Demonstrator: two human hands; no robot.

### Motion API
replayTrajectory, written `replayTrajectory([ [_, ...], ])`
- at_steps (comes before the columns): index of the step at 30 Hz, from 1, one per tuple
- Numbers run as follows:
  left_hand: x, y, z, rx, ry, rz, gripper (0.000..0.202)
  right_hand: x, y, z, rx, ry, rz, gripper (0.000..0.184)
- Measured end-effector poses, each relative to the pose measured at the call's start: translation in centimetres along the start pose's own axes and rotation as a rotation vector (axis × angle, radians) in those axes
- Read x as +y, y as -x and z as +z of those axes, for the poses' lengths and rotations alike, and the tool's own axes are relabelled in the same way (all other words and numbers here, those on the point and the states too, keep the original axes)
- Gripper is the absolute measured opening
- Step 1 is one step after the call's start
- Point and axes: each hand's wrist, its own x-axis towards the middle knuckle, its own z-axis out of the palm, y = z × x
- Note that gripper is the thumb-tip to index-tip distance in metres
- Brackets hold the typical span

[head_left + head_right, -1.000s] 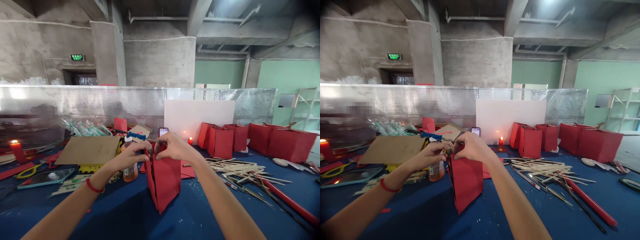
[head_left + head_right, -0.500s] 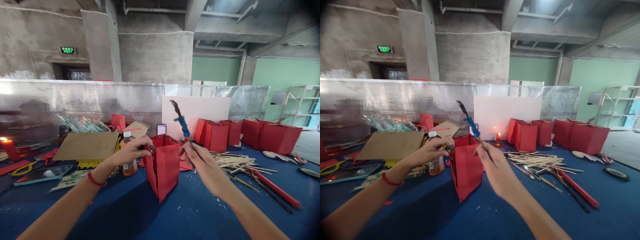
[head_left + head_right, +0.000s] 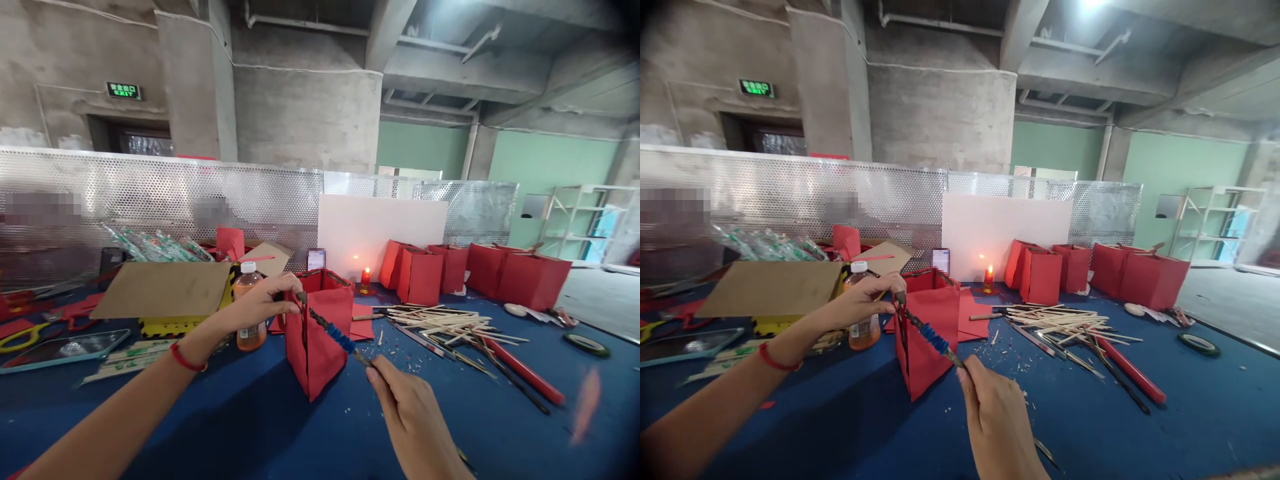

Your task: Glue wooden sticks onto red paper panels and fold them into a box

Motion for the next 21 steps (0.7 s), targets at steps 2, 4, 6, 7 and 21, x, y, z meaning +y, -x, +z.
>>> replayTrajectory([
  [2,0.1,0.0,0.0,0.001,-0.004,0.008,0.024,-0.1,-0.1,0.2,-0.011,0.011,-0.015,0.033],
  [4,0.1,-0.1,0.0,0.002,-0.006,0.018,0.024,-0.2,-0.2,0.3,-0.028,0.022,-0.026,0.034],
  [6,0.2,-0.1,0.0,0.005,-0.004,0.023,0.024,-0.2,-0.3,0.5,-0.039,0.034,-0.026,0.033],
  [7,0.3,-0.1,0.0,0.008,-0.002,0.025,0.024,-0.2,-0.3,0.5,-0.042,0.041,-0.024,0.033],
  [21,0.2,-0.3,0.3,-0.002,-0.019,0.063,0.025,-0.7,-2.0,-1.8,-0.198,0.277,0.008,0.038],
])
